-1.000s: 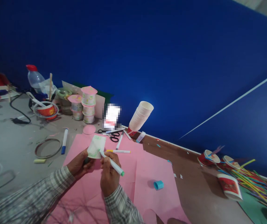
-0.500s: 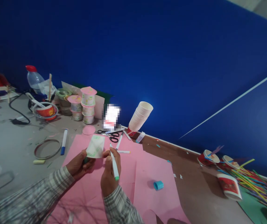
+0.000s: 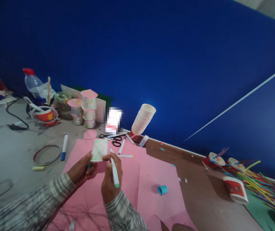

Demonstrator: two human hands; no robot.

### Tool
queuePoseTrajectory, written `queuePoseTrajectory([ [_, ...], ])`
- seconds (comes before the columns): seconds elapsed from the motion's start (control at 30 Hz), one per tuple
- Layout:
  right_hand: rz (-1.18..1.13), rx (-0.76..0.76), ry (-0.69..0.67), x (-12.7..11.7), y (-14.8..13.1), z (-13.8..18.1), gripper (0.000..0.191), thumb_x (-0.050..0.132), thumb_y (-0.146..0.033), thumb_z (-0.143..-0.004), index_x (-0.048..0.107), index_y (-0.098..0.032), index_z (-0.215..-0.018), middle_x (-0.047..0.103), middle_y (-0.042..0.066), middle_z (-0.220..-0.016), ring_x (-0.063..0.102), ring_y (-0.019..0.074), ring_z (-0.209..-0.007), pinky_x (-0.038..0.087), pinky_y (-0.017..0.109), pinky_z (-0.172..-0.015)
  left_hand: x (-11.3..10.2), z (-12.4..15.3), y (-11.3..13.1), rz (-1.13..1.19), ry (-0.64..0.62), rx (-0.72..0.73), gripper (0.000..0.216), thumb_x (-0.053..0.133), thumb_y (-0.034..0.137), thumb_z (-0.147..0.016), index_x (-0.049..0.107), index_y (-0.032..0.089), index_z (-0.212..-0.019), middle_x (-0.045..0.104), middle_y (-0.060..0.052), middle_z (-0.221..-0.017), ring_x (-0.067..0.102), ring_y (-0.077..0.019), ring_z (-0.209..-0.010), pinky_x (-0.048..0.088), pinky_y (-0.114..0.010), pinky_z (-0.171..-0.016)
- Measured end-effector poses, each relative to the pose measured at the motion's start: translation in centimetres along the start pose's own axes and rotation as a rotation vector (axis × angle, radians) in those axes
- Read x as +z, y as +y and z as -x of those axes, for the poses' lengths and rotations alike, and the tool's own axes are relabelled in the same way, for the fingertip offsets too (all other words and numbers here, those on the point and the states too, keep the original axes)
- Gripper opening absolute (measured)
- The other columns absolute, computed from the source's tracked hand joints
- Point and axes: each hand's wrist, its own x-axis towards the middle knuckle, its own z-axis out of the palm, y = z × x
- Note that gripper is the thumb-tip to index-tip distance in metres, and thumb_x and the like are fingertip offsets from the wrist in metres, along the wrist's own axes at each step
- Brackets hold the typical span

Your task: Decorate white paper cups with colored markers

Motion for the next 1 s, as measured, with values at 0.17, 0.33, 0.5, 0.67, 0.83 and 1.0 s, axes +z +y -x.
queuePoseTrajectory([
  [0.17,0.010,-0.015,0.009,-0.2,-0.4,-0.1,0.025,0.044,-0.026,-0.084,0.062,-0.023,-0.102,0.070,0.004,-0.083,0.066,0.0259,-0.082,0.053,0.041,-0.072,0.2,0.0,-0.2,0.002,0.019,-0.013,0.032,0.045,0.054,-0.068,0.051,0.023,-0.074,0.038,0.010,-0.032,0.021,-0.0082,-0.024,0.023,-0.020,-0.023],
  [0.33,-0.029,-0.144,-0.019,-0.4,-1.1,-0.1,0.024,0.046,-0.026,-0.083,0.069,-0.025,-0.091,0.067,0.002,-0.070,0.064,0.0252,-0.068,0.053,0.040,-0.064,0.3,0.0,0.0,-0.025,0.042,0.005,0.035,0.048,0.055,-0.066,0.053,0.021,-0.072,0.036,0.010,-0.030,0.019,-0.0082,-0.025,0.021,-0.020,-0.024],
  [0.5,0.000,-0.082,-0.017,-0.3,-0.6,0.2,0.021,0.050,-0.020,-0.080,0.068,-0.023,-0.090,0.065,0.000,-0.064,0.061,0.0202,-0.053,0.053,0.033,-0.052,0.3,0.0,0.2,-0.037,0.056,0.010,0.037,0.051,0.056,-0.062,0.053,0.021,-0.073,0.035,0.011,-0.031,0.020,-0.0086,-0.027,0.020,-0.020,-0.025],
  [0.67,-0.008,-0.030,-0.004,-0.3,0.3,0.4,0.017,0.051,-0.020,-0.079,0.066,-0.022,-0.086,0.063,-0.001,-0.063,0.062,0.0194,-0.052,0.052,0.031,-0.051,0.4,0.1,0.2,-0.050,0.055,0.032,0.036,0.052,0.055,-0.062,0.053,0.021,-0.073,0.035,0.011,-0.035,0.019,-0.0075,-0.028,0.020,-0.019,-0.025],
  [0.83,0.071,-0.023,0.000,-0.5,0.6,0.4,0.016,0.051,-0.021,-0.079,0.066,-0.022,-0.086,0.063,-0.002,-0.062,0.060,0.0187,-0.051,0.051,0.030,-0.049,0.5,0.1,0.2,-0.041,0.049,0.038,0.035,0.053,0.054,-0.062,0.053,0.020,-0.070,0.034,0.011,-0.035,0.019,-0.0071,-0.029,0.022,-0.019,-0.025],
  [1.0,0.111,-0.036,0.005,-0.5,0.6,0.4,0.017,0.051,-0.022,-0.078,0.067,-0.022,-0.085,0.064,-0.001,-0.065,0.063,0.0209,-0.056,0.052,0.031,-0.051,0.4,0.1,0.2,-0.038,0.054,0.039,0.035,0.054,0.054,-0.061,0.053,0.020,-0.068,0.035,0.011,-0.034,0.020,-0.0073,-0.029,0.022,-0.019,-0.026],
])
